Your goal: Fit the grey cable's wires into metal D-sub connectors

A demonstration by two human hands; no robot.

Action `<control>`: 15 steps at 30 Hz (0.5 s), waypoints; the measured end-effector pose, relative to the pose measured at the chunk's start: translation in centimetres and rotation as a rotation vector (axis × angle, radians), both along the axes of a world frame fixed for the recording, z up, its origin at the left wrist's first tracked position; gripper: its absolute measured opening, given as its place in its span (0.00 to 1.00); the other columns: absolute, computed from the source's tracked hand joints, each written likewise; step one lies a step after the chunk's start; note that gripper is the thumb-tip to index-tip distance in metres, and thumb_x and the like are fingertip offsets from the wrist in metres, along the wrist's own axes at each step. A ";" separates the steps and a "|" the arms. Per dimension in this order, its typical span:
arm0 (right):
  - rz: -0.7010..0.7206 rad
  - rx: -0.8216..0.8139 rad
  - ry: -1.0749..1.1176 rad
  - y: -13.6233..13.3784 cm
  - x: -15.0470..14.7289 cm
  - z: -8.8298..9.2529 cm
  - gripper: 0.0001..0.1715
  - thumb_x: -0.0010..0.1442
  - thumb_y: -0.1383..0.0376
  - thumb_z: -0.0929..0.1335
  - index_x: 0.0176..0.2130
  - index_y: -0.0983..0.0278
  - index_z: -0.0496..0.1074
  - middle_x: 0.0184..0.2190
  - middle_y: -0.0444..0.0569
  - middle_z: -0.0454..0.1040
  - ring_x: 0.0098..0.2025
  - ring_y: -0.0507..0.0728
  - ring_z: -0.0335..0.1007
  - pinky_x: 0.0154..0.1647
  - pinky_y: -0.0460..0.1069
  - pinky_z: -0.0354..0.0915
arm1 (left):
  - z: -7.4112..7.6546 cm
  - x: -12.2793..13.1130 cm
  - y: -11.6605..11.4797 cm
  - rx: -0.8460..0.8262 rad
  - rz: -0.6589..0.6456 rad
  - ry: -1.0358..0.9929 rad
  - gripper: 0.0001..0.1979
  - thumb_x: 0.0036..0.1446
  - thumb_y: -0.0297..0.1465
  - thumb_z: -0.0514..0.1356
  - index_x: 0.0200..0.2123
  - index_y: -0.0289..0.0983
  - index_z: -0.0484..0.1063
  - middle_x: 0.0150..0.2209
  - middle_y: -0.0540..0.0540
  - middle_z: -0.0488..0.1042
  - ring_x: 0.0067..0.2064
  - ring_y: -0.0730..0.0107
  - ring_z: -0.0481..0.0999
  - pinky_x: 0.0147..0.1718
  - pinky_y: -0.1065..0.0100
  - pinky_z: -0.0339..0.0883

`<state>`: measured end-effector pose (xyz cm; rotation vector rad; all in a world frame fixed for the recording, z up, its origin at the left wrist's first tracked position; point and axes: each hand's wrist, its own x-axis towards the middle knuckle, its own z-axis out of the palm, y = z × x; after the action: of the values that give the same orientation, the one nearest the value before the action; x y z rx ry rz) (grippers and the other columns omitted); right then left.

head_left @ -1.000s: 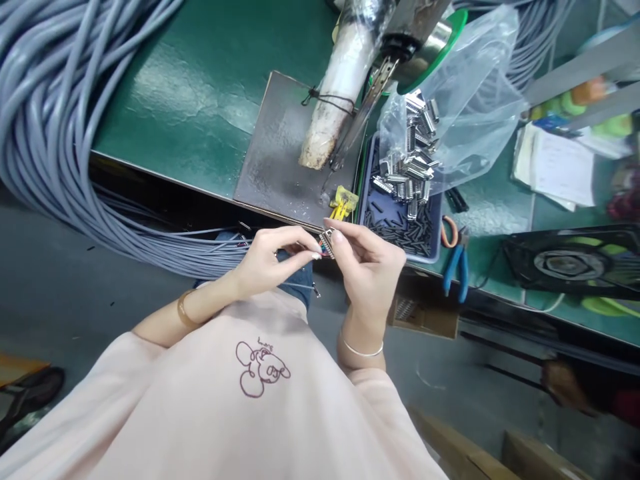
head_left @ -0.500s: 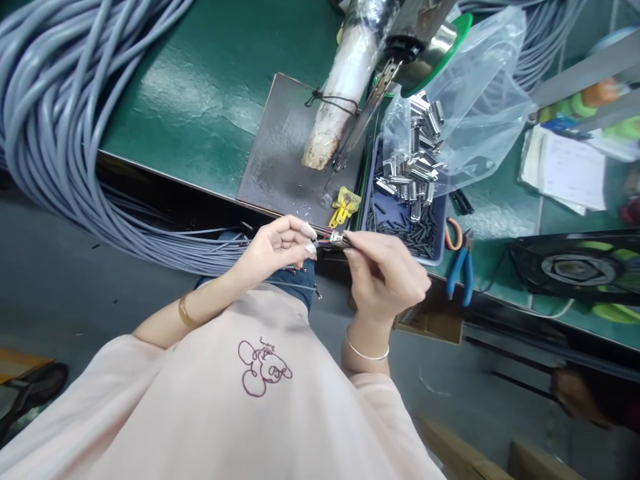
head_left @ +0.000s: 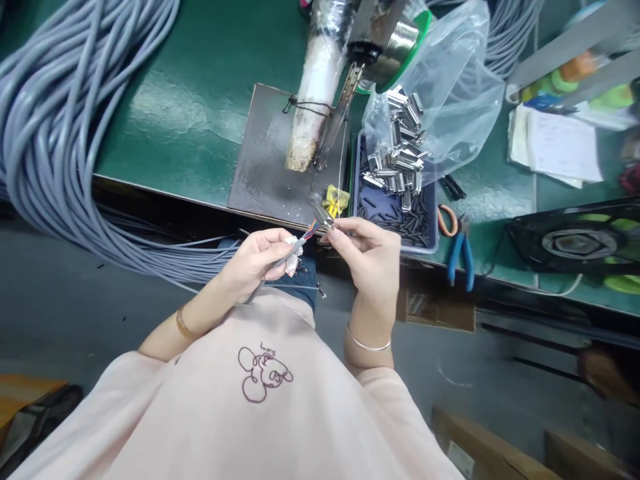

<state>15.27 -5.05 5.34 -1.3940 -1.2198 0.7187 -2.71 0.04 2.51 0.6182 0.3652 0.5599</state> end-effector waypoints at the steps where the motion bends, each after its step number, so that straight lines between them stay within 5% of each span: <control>1: 0.027 -0.020 0.011 0.1 -0.3 0.0 0.07 0.57 0.65 0.72 0.33 0.67 0.80 0.27 0.48 0.76 0.21 0.46 0.65 0.21 0.40 0.61 | 0.0 0.0 0.0 0.009 -0.011 -0.003 0.18 0.60 0.36 0.69 0.31 0.29 0.66 0.23 0.45 0.72 0.16 0.87 0.57 0.16 0.82 0.45; 7: 0.061 -0.040 0.048 0.6 -0.8 -0.5 0.08 0.57 0.65 0.72 0.30 0.69 0.77 0.23 0.48 0.69 0.23 0.48 0.64 0.19 0.40 0.56 | 0.1 0.2 -0.3 0.043 0.031 0.053 0.19 0.59 0.37 0.70 0.31 0.29 0.67 0.23 0.44 0.72 0.16 0.87 0.55 0.15 0.81 0.44; 11: 0.026 0.002 0.026 0.2 -1.1 -1.2 0.09 0.58 0.67 0.71 0.29 0.69 0.73 0.22 0.43 0.65 0.18 0.43 0.48 0.16 0.42 0.43 | -0.1 0.5 -0.5 0.071 0.216 0.162 0.19 0.55 0.37 0.72 0.40 0.29 0.71 0.25 0.46 0.73 0.16 0.86 0.57 0.14 0.82 0.45; 15: -0.075 0.325 -0.448 -0.5 -1.9 -1.8 0.04 0.60 0.76 0.70 0.35 0.69 0.72 0.27 0.42 0.70 0.22 0.43 0.54 0.22 0.42 0.51 | -0.6 1.3 -0.7 0.231 0.361 0.177 0.17 0.57 0.33 0.70 0.46 0.31 0.73 0.29 0.49 0.74 0.17 0.86 0.61 0.13 0.82 0.53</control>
<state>13.35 -5.56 3.56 -1.3534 -1.5414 0.1405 -1.43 -0.64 1.94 0.8342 0.5902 0.9042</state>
